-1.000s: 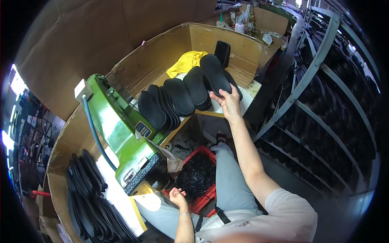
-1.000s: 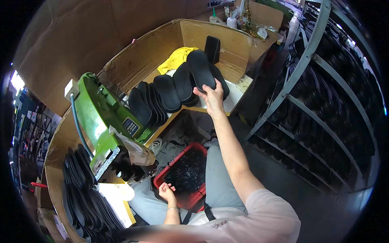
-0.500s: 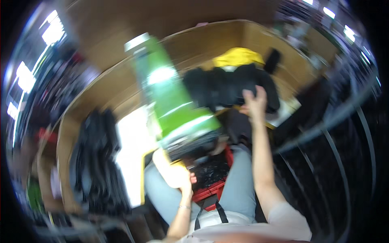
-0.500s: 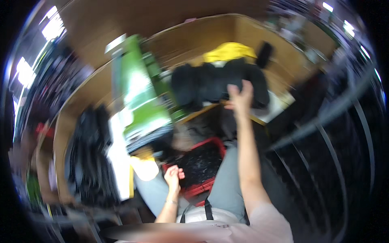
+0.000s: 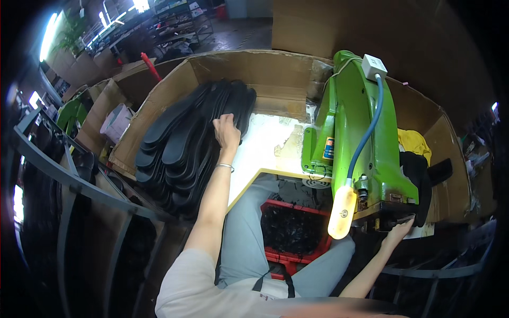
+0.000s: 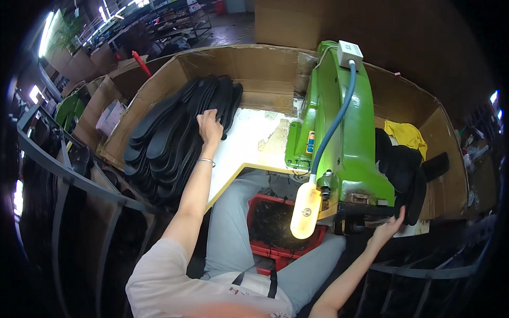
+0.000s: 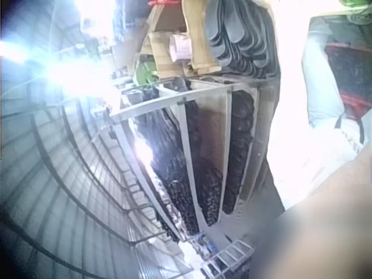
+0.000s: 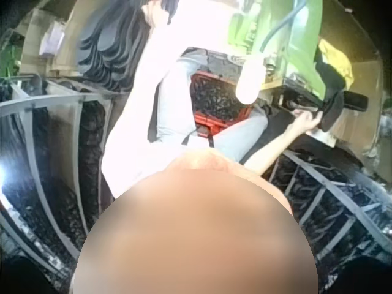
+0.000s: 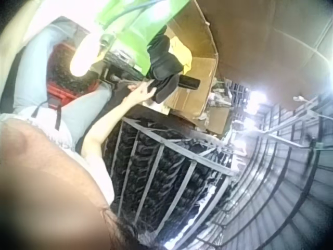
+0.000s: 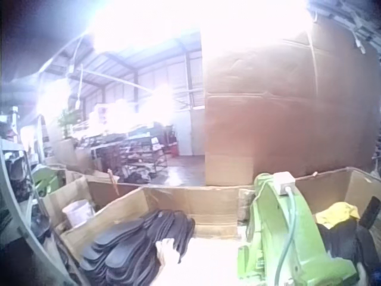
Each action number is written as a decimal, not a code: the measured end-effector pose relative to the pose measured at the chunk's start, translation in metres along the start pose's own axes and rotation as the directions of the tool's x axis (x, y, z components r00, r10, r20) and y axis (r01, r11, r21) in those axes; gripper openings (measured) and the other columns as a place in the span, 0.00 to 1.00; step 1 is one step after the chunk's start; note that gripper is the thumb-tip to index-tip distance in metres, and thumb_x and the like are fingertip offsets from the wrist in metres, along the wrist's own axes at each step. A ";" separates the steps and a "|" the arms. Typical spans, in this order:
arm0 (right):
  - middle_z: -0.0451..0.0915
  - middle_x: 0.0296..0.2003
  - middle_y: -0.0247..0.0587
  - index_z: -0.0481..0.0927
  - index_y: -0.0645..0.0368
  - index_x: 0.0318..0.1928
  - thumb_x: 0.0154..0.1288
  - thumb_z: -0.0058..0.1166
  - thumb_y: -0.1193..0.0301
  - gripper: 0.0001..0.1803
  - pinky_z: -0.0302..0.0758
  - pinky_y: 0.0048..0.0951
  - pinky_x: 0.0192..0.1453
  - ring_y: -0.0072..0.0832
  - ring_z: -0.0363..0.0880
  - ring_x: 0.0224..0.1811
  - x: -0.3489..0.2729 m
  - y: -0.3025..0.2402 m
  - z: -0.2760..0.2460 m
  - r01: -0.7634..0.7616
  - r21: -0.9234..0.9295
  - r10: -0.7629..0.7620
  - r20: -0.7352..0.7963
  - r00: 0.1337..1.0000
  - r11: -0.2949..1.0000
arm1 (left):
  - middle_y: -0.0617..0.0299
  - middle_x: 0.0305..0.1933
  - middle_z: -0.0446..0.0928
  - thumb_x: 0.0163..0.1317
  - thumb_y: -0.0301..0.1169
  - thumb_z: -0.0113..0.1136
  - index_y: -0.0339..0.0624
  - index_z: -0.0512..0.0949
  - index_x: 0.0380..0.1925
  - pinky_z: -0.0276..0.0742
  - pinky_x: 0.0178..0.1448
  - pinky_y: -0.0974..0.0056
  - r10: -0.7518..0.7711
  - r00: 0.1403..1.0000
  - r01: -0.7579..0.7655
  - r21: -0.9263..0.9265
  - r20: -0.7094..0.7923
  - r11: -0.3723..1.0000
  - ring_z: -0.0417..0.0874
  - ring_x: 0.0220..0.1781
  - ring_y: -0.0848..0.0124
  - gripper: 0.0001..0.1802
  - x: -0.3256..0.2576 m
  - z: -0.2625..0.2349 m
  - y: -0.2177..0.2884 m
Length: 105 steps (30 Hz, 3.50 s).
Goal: Shave the edges of shoe soles using a specialized industrial machine.
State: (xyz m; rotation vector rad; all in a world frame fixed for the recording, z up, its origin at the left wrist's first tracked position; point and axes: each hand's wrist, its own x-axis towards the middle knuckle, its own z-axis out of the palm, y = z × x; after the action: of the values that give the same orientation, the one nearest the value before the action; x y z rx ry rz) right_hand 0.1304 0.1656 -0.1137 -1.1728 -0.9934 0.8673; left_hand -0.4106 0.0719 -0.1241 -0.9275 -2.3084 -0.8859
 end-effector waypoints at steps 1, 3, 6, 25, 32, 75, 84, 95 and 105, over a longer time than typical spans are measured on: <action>0.75 0.44 0.44 0.56 0.56 0.66 0.55 0.39 0.90 0.36 0.75 0.22 0.41 0.24 0.77 0.35 -0.020 -0.010 0.003 -0.041 -0.029 0.042 0.034 0.999 0.999 | 0.57 0.44 0.76 0.50 0.22 0.61 0.38 0.78 0.40 0.71 0.51 0.59 0.051 0.998 -0.052 -0.021 -0.024 0.998 0.72 0.47 0.58 0.14 -0.001 -0.004 0.000; 0.76 0.42 0.44 0.60 0.60 0.62 0.52 0.35 0.92 0.34 0.76 0.22 0.28 0.26 0.78 0.33 -0.027 0.053 -0.033 0.047 -0.082 -0.043 0.053 0.998 0.995 | 0.58 0.40 0.78 0.48 0.19 0.60 0.38 0.79 0.38 0.71 0.49 0.60 0.151 0.981 -0.170 -0.166 -0.120 0.971 0.73 0.43 0.58 0.13 -0.017 -0.033 0.032; 0.78 0.36 0.46 0.65 0.62 0.55 0.62 0.42 0.80 0.19 0.77 0.24 0.20 0.28 0.79 0.26 -0.093 0.060 -0.016 -0.315 -0.205 0.370 0.345 0.863 0.927 | 0.53 0.41 0.79 0.46 0.16 0.59 0.36 0.78 0.37 0.71 0.50 0.59 0.270 0.957 -0.291 -0.407 -0.110 0.866 0.76 0.45 0.57 0.15 -0.076 -0.120 0.051; 0.79 0.31 0.37 0.76 0.70 0.39 0.61 0.55 0.79 0.07 0.72 0.15 0.38 0.17 0.75 0.32 -0.256 0.034 -0.083 -0.306 -0.037 0.308 0.068 0.949 0.951 | 0.42 0.64 0.58 0.52 0.44 0.62 0.37 0.54 0.61 0.63 0.65 0.53 0.808 0.274 0.942 0.025 0.522 -0.335 0.65 0.64 0.54 0.42 -0.282 -0.156 0.209; 0.79 0.34 0.37 0.76 0.71 0.42 0.61 0.59 0.68 0.17 0.72 0.19 0.41 0.19 0.75 0.35 -0.260 0.039 -0.101 -0.086 -0.270 0.111 0.080 0.991 0.959 | 0.56 0.44 0.76 0.61 0.29 0.58 0.31 0.75 0.44 0.69 0.52 0.68 0.395 0.272 0.920 -0.358 0.878 0.161 0.72 0.47 0.74 0.14 -0.272 -0.152 0.219; 0.75 0.42 0.44 0.69 0.66 0.51 0.53 0.52 0.82 0.22 0.73 0.30 0.51 0.33 0.76 0.43 -0.086 -0.036 -0.079 -0.260 0.215 0.244 0.099 0.965 0.941 | 0.56 0.40 0.80 0.53 0.21 0.61 0.30 0.75 0.43 0.77 0.45 0.69 0.471 0.525 0.806 -0.592 0.709 -0.008 0.81 0.40 0.71 0.16 -0.258 -0.109 0.202; 0.76 0.41 0.39 0.69 0.64 0.51 0.54 0.49 0.83 0.21 0.74 0.25 0.46 0.27 0.77 0.41 -0.044 -0.036 -0.023 -0.237 0.377 0.088 0.371 0.924 0.895 | 0.58 0.34 0.81 0.55 0.24 0.60 0.28 0.78 0.39 0.75 0.41 0.70 0.336 0.634 0.737 -0.676 0.697 0.012 0.79 0.35 0.76 0.12 -0.225 -0.130 0.183; 0.76 0.47 0.44 0.71 0.67 0.51 0.58 0.47 0.79 0.19 0.75 0.33 0.52 0.33 0.77 0.46 -0.109 0.015 -0.004 -0.160 0.330 0.080 0.244 0.966 0.930 | 0.58 0.36 0.79 0.55 0.20 0.58 0.27 0.76 0.39 0.73 0.44 0.72 0.276 0.548 0.805 -0.588 0.790 0.084 0.78 0.37 0.74 0.12 -0.211 -0.124 0.106; 0.80 0.35 0.40 0.79 0.68 0.37 0.48 0.56 0.85 0.13 0.74 0.25 0.43 0.26 0.78 0.35 -0.141 -0.029 0.051 -0.200 0.246 0.070 0.453 0.889 0.948 | 0.59 0.35 0.79 0.53 0.21 0.63 0.29 0.74 0.37 0.73 0.43 0.72 0.313 0.373 0.915 -0.403 0.873 0.032 0.78 0.36 0.77 0.12 -0.248 -0.145 0.036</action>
State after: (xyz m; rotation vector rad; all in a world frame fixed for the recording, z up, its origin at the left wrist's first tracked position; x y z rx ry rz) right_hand 0.0361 0.0458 -0.1036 -0.8171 -1.1075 1.3849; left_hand -0.1958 -0.1151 -0.1728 -1.3866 -2.4904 -3.3423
